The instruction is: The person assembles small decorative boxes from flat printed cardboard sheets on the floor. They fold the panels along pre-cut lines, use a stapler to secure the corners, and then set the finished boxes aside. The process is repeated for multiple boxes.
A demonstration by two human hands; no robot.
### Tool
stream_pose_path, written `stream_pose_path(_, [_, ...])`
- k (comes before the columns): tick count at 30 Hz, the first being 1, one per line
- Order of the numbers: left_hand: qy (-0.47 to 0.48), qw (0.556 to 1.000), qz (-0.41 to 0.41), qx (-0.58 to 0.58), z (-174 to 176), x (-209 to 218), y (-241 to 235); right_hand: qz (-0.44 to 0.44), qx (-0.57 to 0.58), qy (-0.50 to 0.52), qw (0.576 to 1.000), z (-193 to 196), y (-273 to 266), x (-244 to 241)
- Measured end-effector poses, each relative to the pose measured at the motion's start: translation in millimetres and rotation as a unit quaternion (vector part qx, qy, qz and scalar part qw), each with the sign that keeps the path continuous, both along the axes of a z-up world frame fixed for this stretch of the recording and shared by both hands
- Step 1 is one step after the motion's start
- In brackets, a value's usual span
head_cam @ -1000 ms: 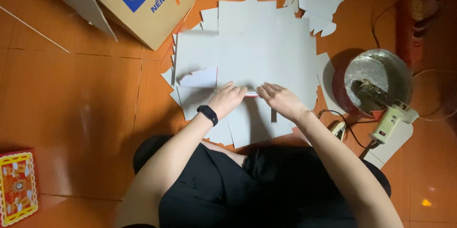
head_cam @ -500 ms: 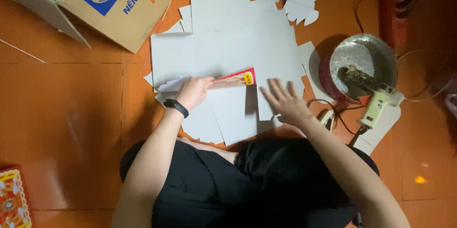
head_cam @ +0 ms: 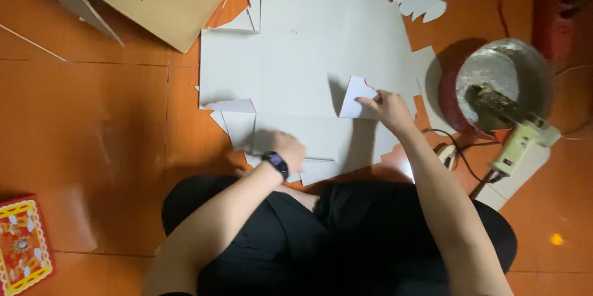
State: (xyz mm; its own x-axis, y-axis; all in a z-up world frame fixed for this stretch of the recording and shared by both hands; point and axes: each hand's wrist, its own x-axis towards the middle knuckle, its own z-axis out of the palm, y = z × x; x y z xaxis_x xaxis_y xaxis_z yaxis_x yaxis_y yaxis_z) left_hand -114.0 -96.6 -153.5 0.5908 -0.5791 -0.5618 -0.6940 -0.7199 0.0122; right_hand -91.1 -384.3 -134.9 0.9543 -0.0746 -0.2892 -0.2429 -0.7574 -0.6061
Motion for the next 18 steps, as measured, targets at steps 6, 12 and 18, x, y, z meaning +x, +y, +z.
stream_pose_path(6, [-0.119,0.947,-0.053,-0.293,-21.4,-4.9,-77.1,0.028,-0.271,-0.175,0.946,-53.9,12.4,9.9])
stream_pose_path(12, [-0.068,0.982,0.015,-0.177,-37.4,-17.0,-103.8,0.065,-0.306,-0.303,0.9,-70.5,36.5,20.6])
stream_pose_path(18, [-0.093,0.96,0.035,-0.261,-48.4,-6.2,-99.6,-0.025,-0.228,-0.229,0.946,-44.1,36.4,27.0])
